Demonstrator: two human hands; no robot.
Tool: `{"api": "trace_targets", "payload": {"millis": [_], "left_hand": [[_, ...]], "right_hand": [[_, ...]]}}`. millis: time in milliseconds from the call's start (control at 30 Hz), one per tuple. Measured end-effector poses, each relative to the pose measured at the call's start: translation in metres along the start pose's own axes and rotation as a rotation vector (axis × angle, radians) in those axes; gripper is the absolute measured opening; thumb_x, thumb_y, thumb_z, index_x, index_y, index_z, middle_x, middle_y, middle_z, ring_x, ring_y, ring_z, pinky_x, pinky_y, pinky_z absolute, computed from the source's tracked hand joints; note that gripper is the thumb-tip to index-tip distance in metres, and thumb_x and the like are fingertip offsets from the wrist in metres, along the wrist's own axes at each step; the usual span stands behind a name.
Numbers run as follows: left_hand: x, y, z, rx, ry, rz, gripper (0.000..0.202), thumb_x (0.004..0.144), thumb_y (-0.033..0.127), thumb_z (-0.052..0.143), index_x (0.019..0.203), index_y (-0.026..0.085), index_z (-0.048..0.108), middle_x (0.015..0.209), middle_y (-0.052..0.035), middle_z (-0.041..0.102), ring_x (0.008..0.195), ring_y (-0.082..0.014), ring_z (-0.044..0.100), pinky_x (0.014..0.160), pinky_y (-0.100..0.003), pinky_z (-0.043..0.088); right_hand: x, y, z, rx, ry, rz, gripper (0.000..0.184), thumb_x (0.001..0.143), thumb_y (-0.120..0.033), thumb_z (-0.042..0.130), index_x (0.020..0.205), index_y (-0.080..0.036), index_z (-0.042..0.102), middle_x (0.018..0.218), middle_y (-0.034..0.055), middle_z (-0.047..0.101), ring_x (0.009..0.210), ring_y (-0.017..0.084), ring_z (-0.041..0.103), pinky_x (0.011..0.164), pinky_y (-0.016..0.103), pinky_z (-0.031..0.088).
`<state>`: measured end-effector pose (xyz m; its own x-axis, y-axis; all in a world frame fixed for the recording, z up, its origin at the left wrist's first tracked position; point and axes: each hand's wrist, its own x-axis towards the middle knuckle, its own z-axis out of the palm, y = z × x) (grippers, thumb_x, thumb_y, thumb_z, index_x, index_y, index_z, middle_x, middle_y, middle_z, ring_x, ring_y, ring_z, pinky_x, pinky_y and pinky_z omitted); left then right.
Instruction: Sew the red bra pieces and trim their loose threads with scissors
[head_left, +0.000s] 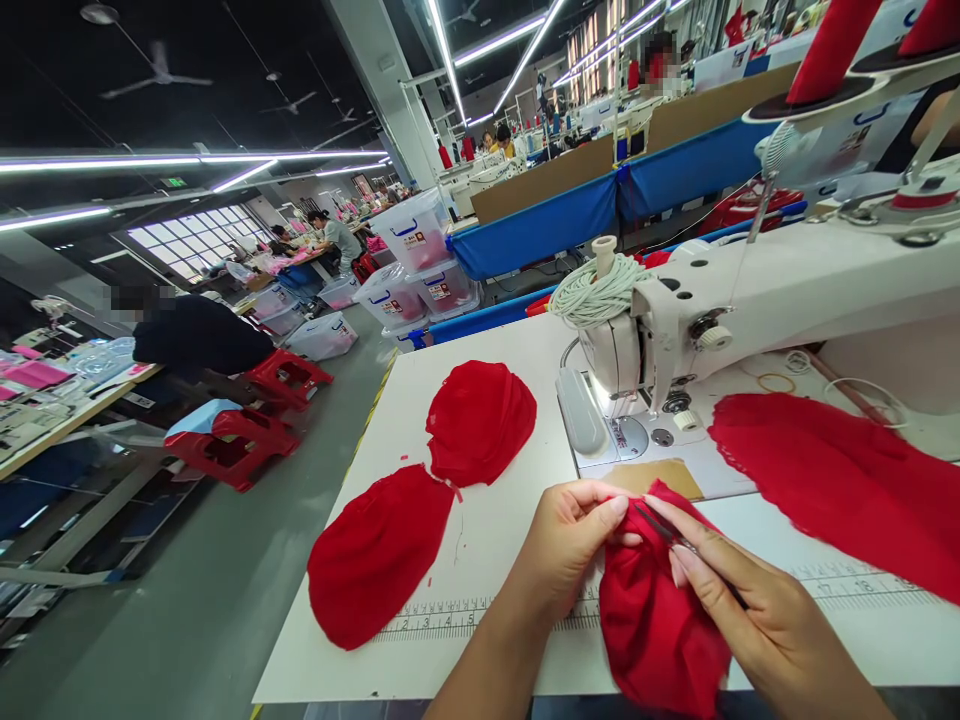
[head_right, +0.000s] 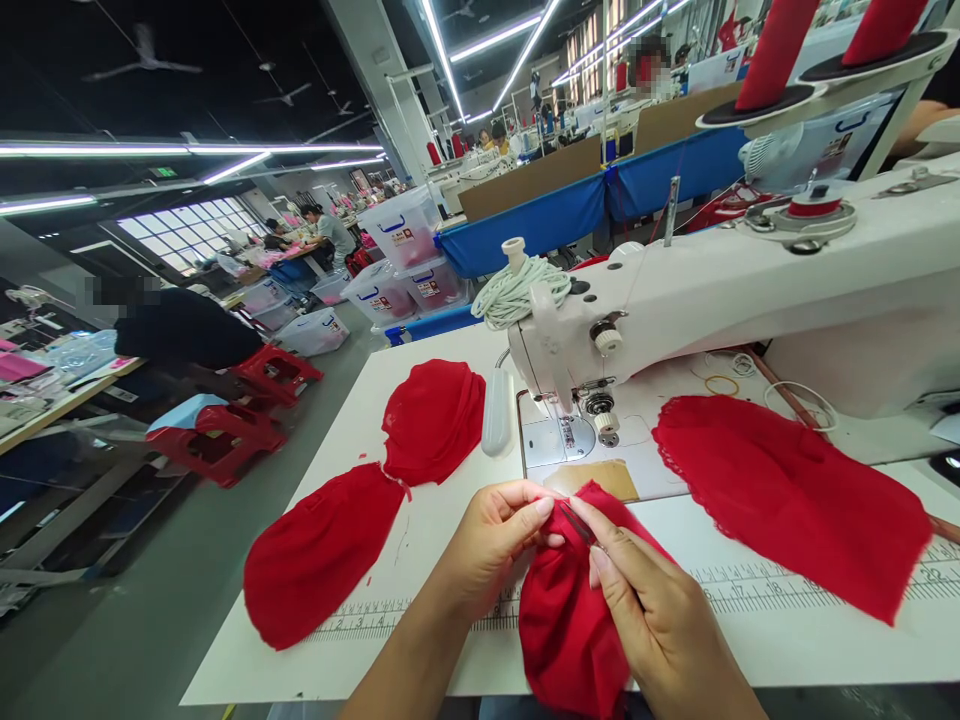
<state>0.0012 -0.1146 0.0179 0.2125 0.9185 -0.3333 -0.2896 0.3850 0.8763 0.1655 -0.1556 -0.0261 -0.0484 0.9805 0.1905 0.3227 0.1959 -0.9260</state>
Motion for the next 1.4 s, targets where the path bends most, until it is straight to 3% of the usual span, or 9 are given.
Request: {"api": "trace_targets", "payload": {"millis": [133, 333, 433, 567, 767, 1000, 1200, 1333, 1400], "left_hand": [[0.0, 0.0, 0.001, -0.006, -0.001, 0.014, 0.038, 0.063, 0.045, 0.086, 0.074, 0.011, 0.075, 0.064, -0.0036, 0.068, 0.061, -0.0099, 0.059, 0.067, -0.02, 0.049], [-0.002, 0.001, 0.001, -0.002, -0.009, 0.011, 0.037, 0.064, 0.045, 0.085, 0.071, 0.011, 0.073, 0.061, -0.0027, 0.067, 0.06, -0.009, 0.057, 0.066, -0.019, 0.047], [-0.002, 0.002, 0.002, -0.016, -0.008, 0.004, 0.038, 0.063, 0.045, 0.085, 0.069, 0.011, 0.071, 0.061, -0.0026, 0.066, 0.061, -0.0088, 0.057, 0.065, -0.018, 0.046], [-0.001, 0.0, 0.002, -0.028, -0.022, -0.007, 0.039, 0.063, 0.046, 0.085, 0.068, 0.011, 0.068, 0.061, -0.0028, 0.066, 0.061, -0.009, 0.056, 0.065, -0.019, 0.045], [-0.003, -0.003, 0.003, 0.092, 0.003, 0.077, 0.042, 0.066, 0.052, 0.081, 0.071, 0.012, 0.068, 0.062, -0.0022, 0.065, 0.065, -0.0118, 0.055, 0.068, -0.023, 0.045], [-0.003, -0.002, 0.005, 0.269, 0.043, 0.131, 0.042, 0.07, 0.053, 0.076, 0.071, 0.012, 0.066, 0.068, -0.0028, 0.063, 0.066, -0.0127, 0.053, 0.063, -0.024, 0.041], [-0.001, -0.001, 0.005, 0.118, 0.046, 0.085, 0.046, 0.051, 0.043, 0.091, 0.07, 0.013, 0.061, 0.063, 0.0022, 0.058, 0.061, -0.0086, 0.05, 0.058, -0.02, 0.039], [-0.001, -0.002, 0.004, 0.114, 0.007, 0.141, 0.04, 0.057, 0.04, 0.089, 0.069, 0.013, 0.062, 0.066, 0.0004, 0.061, 0.063, -0.0092, 0.051, 0.062, -0.022, 0.04], [0.0, -0.002, 0.002, 0.111, 0.015, 0.136, 0.039, 0.058, 0.04, 0.088, 0.07, 0.013, 0.062, 0.066, 0.0004, 0.061, 0.062, -0.0096, 0.051, 0.061, -0.022, 0.04]], "right_hand": [[-0.005, -0.002, 0.008, 0.119, 0.051, 0.128, 0.039, 0.09, -0.044, 0.056, 0.124, -0.03, 0.07, 0.125, 0.0009, 0.07, 0.113, 0.022, 0.067, 0.102, 0.029, 0.049], [-0.009, -0.004, 0.013, 0.428, 0.032, 0.414, 0.053, 0.085, -0.057, 0.061, 0.13, -0.029, 0.066, 0.081, 0.0017, 0.074, 0.075, 0.017, 0.072, 0.062, 0.018, 0.058], [-0.008, -0.002, 0.012, 0.558, 0.027, 0.468, 0.052, 0.083, -0.058, 0.065, 0.128, -0.031, 0.067, 0.078, 0.0009, 0.071, 0.068, 0.016, 0.069, 0.056, 0.02, 0.056], [-0.005, 0.005, 0.012, 0.457, -0.018, 0.371, 0.05, 0.082, -0.057, 0.064, 0.123, -0.031, 0.07, 0.076, 0.0026, 0.073, 0.065, 0.019, 0.071, 0.057, 0.023, 0.058], [-0.005, -0.005, 0.024, 0.123, 0.237, 0.14, 0.039, 0.088, -0.052, 0.055, 0.115, -0.032, 0.074, 0.099, 0.0024, 0.078, 0.098, 0.023, 0.071, 0.097, 0.031, 0.053], [0.001, -0.022, 0.017, 0.144, 0.284, 0.277, 0.04, 0.088, -0.055, 0.054, 0.117, -0.029, 0.064, 0.113, 0.0024, 0.073, 0.105, 0.021, 0.069, 0.087, 0.024, 0.055], [0.027, -0.01, -0.01, 0.086, 0.238, 0.237, 0.032, 0.081, -0.056, 0.061, 0.073, -0.025, 0.059, 0.068, -0.0016, 0.066, 0.065, 0.017, 0.065, 0.052, 0.02, 0.049], [0.04, -0.004, -0.013, 0.092, 0.171, 0.188, 0.037, 0.081, -0.057, 0.059, 0.094, -0.025, 0.073, 0.094, 0.005, 0.075, 0.099, 0.027, 0.069, 0.074, 0.027, 0.055], [0.04, -0.008, -0.01, 0.131, 0.132, 0.201, 0.033, 0.081, -0.053, 0.06, 0.085, -0.024, 0.073, 0.085, 0.0041, 0.074, 0.09, 0.025, 0.069, 0.075, 0.027, 0.054]]}}
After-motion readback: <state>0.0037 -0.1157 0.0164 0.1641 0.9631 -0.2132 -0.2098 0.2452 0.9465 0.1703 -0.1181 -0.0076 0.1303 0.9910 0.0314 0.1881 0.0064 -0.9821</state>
